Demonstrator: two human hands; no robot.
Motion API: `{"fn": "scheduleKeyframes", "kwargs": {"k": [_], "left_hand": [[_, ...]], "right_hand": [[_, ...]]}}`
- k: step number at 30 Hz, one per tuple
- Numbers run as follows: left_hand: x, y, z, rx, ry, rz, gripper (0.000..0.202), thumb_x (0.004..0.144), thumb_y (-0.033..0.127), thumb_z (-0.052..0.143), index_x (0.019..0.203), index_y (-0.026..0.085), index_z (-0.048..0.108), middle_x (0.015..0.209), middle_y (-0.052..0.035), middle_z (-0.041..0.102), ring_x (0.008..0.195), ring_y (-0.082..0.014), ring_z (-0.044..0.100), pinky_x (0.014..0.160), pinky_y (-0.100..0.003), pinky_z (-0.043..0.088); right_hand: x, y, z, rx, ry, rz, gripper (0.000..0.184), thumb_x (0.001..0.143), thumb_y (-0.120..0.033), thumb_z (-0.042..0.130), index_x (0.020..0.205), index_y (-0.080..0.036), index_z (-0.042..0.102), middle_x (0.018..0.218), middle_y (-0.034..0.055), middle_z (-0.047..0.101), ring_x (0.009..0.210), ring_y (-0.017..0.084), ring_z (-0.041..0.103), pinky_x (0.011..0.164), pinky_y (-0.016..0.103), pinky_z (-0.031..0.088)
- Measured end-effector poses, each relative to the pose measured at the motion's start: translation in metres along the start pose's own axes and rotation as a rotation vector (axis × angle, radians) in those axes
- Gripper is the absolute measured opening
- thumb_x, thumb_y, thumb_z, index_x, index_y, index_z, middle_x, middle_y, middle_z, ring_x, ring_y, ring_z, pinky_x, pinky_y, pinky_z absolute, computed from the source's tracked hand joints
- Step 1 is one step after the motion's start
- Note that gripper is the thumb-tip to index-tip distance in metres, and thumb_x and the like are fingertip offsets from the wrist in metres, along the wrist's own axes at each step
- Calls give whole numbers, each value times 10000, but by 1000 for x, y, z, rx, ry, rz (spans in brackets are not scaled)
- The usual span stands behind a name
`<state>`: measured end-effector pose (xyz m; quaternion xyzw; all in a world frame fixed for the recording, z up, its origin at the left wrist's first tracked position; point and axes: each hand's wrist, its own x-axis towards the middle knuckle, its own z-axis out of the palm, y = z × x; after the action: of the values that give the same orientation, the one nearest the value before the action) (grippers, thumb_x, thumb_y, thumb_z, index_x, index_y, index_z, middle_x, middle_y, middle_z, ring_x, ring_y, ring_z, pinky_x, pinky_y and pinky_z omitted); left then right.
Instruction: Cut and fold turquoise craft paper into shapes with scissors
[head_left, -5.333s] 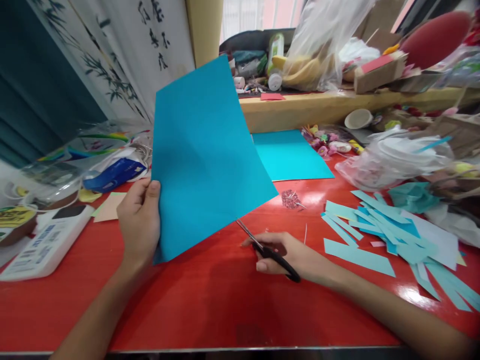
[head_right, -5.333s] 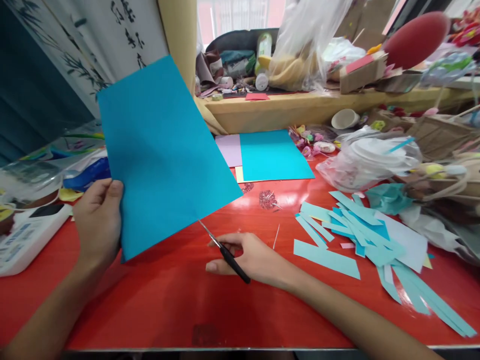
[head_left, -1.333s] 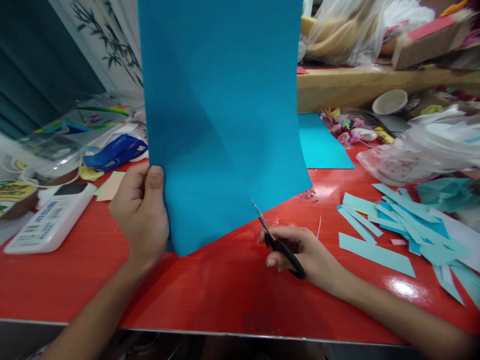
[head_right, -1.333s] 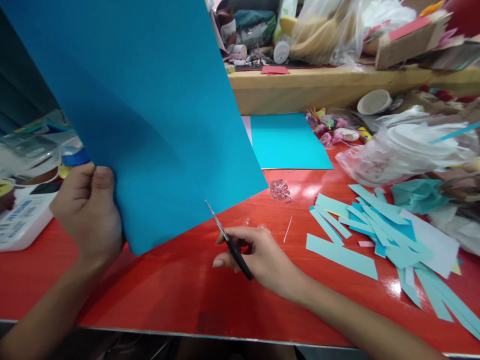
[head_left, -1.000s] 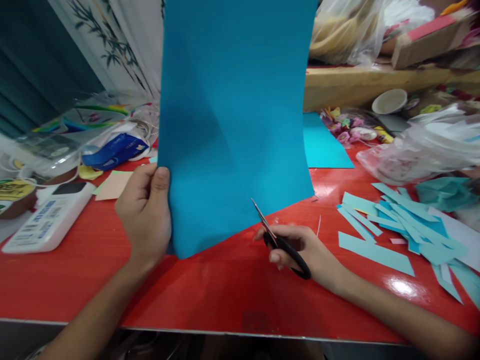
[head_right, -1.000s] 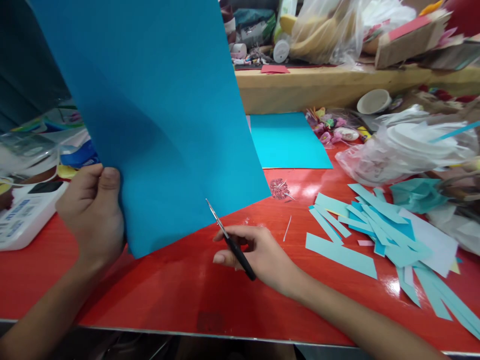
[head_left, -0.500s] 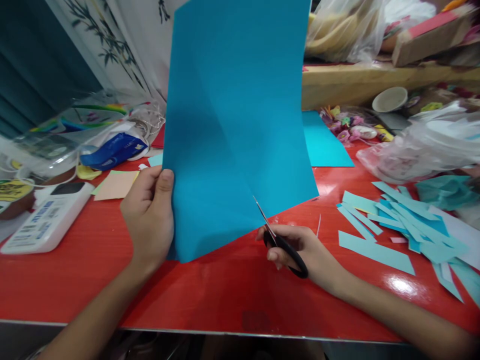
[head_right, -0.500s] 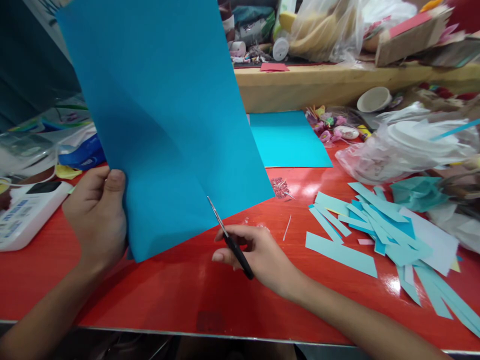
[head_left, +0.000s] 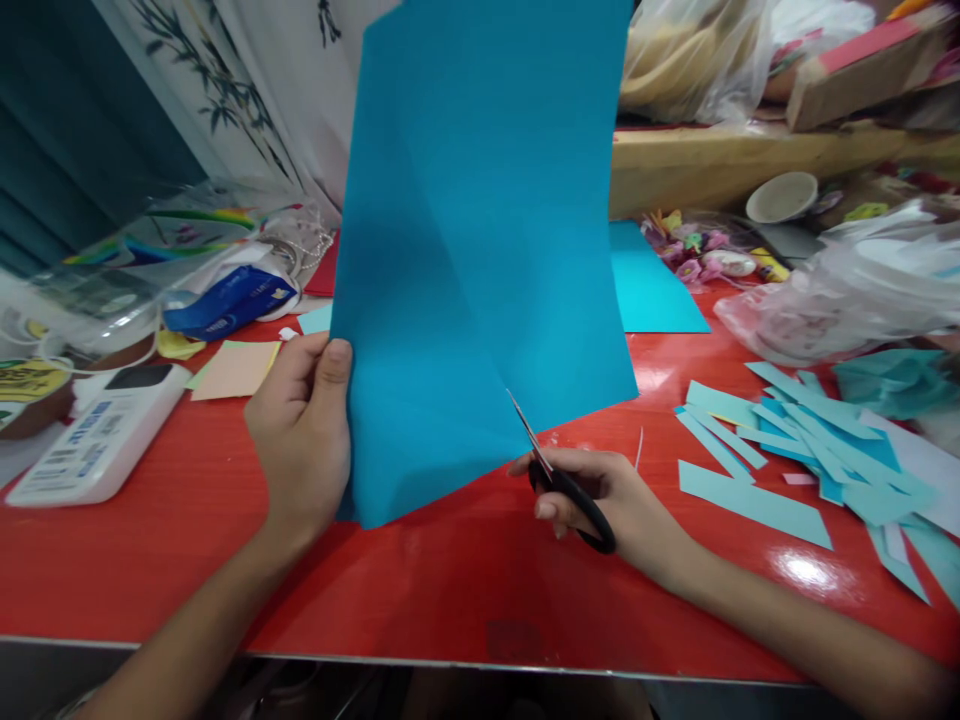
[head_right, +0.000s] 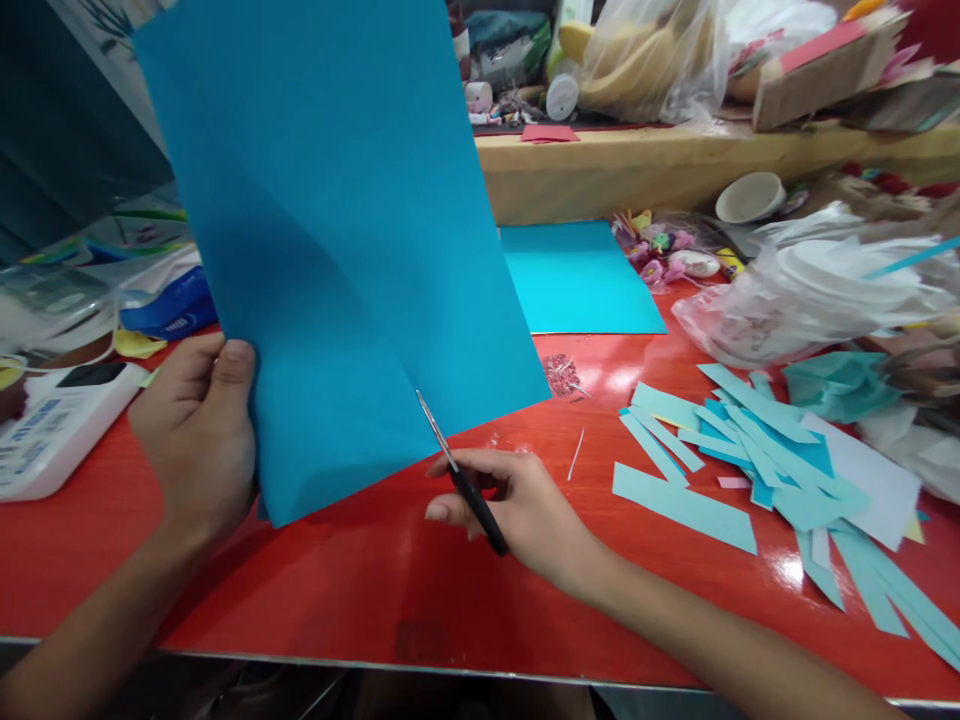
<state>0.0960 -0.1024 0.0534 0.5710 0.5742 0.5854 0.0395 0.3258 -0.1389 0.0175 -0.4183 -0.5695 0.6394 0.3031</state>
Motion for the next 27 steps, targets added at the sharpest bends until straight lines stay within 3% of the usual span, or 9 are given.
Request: {"fn": "scheduleKeyframes", "kwargs": {"k": [3, 8, 21, 27], "left_hand": [[-2, 2, 0, 25, -18, 4, 191, 847, 329, 509, 789, 187, 623, 647, 43, 541, 606, -63, 455, 529, -186, 323], [-5, 5, 3, -23, -64, -104, 202, 836, 362, 515, 796, 200, 627, 646, 37, 539, 596, -76, 450, 517, -192, 335], [-7, 8, 5, -29, -99, -155, 192, 835, 353, 521, 783, 191, 612, 637, 37, 512, 594, -71, 425, 518, -190, 327], [-6, 6, 5, -33, -95, -171, 185, 835, 341, 522, 802, 185, 615, 661, 34, 526, 620, -75, 438, 544, -189, 336]], "right_hand": [[0, 0, 0, 11, -1, -17, 261, 712, -385, 675, 748, -161, 545, 577, -43, 414, 511, 67, 428, 480, 197, 378], [0, 2, 0, 17, -5, -50, 312, 746, -403, 631, 639, -165, 459, 583, -40, 400, 511, 66, 424, 472, 199, 356], [0, -6, 2, -23, 50, -21, 300, 685, -362, 698, 615, -155, 492, 539, -46, 415, 495, 69, 435, 478, 203, 350], [0, -5, 1, 11, 36, 26, 227, 691, -339, 697, 768, -165, 574, 591, -50, 415, 511, 68, 454, 487, 192, 386]]}}
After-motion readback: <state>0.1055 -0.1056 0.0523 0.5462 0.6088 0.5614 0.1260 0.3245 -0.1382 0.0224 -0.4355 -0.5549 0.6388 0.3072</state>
